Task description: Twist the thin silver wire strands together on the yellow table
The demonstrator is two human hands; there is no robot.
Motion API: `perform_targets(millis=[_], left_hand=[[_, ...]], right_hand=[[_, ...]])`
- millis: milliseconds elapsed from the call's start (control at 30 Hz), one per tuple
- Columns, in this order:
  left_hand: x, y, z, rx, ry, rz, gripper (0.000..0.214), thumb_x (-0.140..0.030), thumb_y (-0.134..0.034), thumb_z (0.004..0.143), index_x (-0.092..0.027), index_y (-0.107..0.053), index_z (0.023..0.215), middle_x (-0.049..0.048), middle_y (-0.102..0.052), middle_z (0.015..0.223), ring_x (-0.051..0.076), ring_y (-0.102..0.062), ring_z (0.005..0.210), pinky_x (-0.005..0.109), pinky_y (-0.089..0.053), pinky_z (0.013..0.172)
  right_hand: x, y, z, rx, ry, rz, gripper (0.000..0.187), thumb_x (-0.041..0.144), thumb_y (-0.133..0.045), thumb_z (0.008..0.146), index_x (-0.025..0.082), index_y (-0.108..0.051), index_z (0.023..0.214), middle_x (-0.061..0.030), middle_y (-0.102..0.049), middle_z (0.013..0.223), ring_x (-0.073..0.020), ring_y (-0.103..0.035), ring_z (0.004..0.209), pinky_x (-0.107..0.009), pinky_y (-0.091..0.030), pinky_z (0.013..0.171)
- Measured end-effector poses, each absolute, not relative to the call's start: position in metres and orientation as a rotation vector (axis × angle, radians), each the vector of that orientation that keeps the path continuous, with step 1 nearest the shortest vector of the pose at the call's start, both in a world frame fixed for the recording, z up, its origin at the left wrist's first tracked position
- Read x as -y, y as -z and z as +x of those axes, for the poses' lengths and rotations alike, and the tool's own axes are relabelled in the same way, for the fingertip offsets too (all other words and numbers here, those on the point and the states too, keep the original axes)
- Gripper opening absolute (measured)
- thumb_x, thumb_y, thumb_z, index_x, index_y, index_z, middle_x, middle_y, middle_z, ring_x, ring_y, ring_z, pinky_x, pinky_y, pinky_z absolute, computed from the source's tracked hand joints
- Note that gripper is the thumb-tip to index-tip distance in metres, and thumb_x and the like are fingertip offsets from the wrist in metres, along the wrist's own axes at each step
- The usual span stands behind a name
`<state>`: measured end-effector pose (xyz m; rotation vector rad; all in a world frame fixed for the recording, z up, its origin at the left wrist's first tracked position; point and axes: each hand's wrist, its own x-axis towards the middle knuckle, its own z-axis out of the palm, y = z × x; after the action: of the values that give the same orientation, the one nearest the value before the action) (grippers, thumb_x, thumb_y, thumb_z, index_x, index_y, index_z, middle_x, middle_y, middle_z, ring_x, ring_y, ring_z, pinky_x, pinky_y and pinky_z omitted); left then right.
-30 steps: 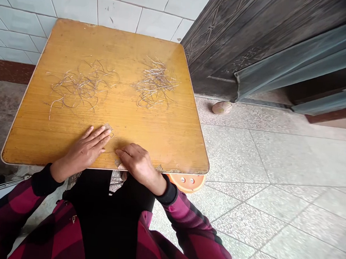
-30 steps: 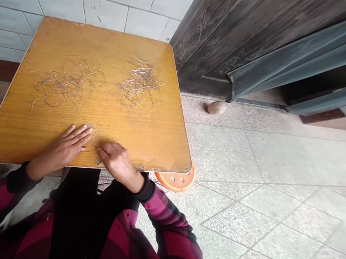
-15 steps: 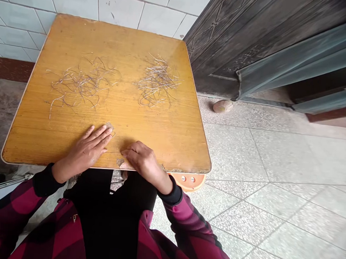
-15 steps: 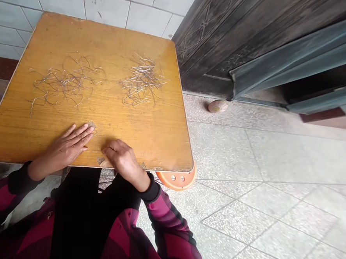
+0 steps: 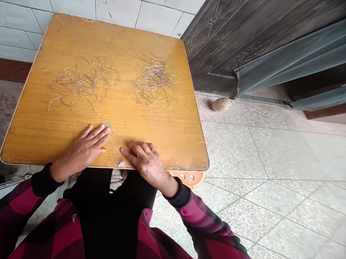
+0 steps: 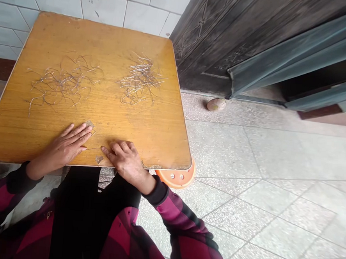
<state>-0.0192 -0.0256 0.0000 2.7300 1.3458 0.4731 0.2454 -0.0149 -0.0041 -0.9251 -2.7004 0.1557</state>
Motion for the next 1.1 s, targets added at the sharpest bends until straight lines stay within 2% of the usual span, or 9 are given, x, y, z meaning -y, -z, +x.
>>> perform_targets(millis=[100, 300, 433, 567, 633, 733, 967, 1100], left_hand=[[0.025, 0.001, -0.02, -1.335, -0.489, 2.727, 0.052, -0.021, -0.049, 0.095, -0.018, -0.037, 0.146, 0.0113, -0.044, 0.148, 0.026, -0.034, 0.141, 0.051, -0.027, 0.116], [0.026, 0.0, -0.025, -1.314, -0.646, 2.668, 0.048, -0.019, -0.047, 0.095, -0.018, -0.04, 0.143, 0.0126, -0.041, 0.15, 0.025, -0.033, 0.142, 0.05, -0.03, 0.116], [0.03, -0.003, -0.027, -1.368, -0.919, 2.546, 0.039, -0.017, -0.05, 0.094, -0.017, -0.048, 0.133, 0.0159, -0.046, 0.146, 0.026, -0.041, 0.136, 0.05, -0.039, 0.11], [0.041, -0.003, -0.025, -1.532, -1.061, 2.421, 0.026, -0.016, -0.054, 0.091, -0.017, -0.057, 0.117, 0.014, -0.06, 0.125, 0.026, -0.057, 0.116, 0.045, -0.049, 0.098], [0.048, -0.001, -0.024, -1.62, -1.006, 2.367, 0.022, -0.018, -0.054, 0.091, -0.016, -0.059, 0.112, 0.0117, -0.062, 0.111, 0.025, -0.06, 0.106, 0.042, -0.051, 0.092], [0.057, -0.001, -0.023, -1.702, -0.864, 2.291, 0.016, -0.022, -0.054, 0.091, -0.017, -0.061, 0.104, 0.0096, -0.06, 0.102, 0.024, -0.059, 0.097, 0.039, -0.052, 0.084], [0.058, -0.004, -0.022, -1.701, -0.736, 2.263, 0.005, -0.021, -0.055, 0.09, -0.018, -0.059, 0.089, 0.0055, -0.057, 0.092, 0.021, -0.057, 0.088, 0.036, -0.049, 0.078], [0.051, -0.001, -0.017, -1.698, -0.709, 2.257, 0.013, -0.017, -0.054, 0.088, -0.019, -0.055, 0.075, 0.0038, -0.054, 0.084, 0.019, -0.056, 0.081, 0.032, -0.047, 0.072]], right_hand=[[0.01, 0.01, 0.252, 2.642, -0.222, -0.939, 0.039, 0.019, -0.049, 0.096, 0.03, -0.058, 0.132, -0.0111, -0.06, 0.12, -0.0256, -0.052, 0.109, -0.043, -0.043, 0.085], [0.008, 0.011, 0.257, 2.27, -0.53, -0.932, 0.044, 0.008, -0.04, 0.094, 0.026, -0.056, 0.132, -0.0108, -0.061, 0.115, -0.0218, -0.057, 0.107, -0.041, -0.05, 0.086], [0.016, -0.001, 0.249, 2.172, -0.643, -0.969, 0.032, 0.022, -0.048, 0.097, 0.023, -0.059, 0.127, -0.0106, -0.062, 0.111, -0.0215, -0.06, 0.103, -0.039, -0.053, 0.083], [0.021, -0.003, 0.229, 2.374, -0.454, -0.991, 0.031, 0.038, -0.058, 0.092, 0.017, -0.065, 0.115, -0.0119, -0.064, 0.104, -0.0229, -0.059, 0.093, -0.037, -0.051, 0.078], [0.021, 0.0, 0.221, 2.482, -0.286, -1.0, 0.022, 0.034, -0.056, 0.094, 0.016, -0.069, 0.099, -0.0097, -0.065, 0.092, -0.0206, -0.057, 0.083, -0.034, -0.048, 0.072], [0.019, 0.002, 0.215, 2.583, -0.15, -0.986, 0.024, 0.026, -0.051, 0.096, 0.016, -0.066, 0.081, -0.0063, -0.061, 0.078, -0.0177, -0.052, 0.074, -0.03, -0.042, 0.065], [0.016, -0.014, 0.21, 2.696, -0.275, -1.018, 0.016, 0.023, -0.051, 0.094, 0.014, -0.062, 0.086, -0.0087, -0.061, 0.088, -0.018, -0.053, 0.079, -0.029, -0.039, 0.059], [0.014, -0.023, 0.197, 2.838, -0.225, -1.102, 0.011, 0.017, -0.052, 0.089, 0.013, -0.062, 0.083, -0.0098, -0.06, 0.086, -0.0182, -0.052, 0.074, -0.029, -0.035, 0.054]])
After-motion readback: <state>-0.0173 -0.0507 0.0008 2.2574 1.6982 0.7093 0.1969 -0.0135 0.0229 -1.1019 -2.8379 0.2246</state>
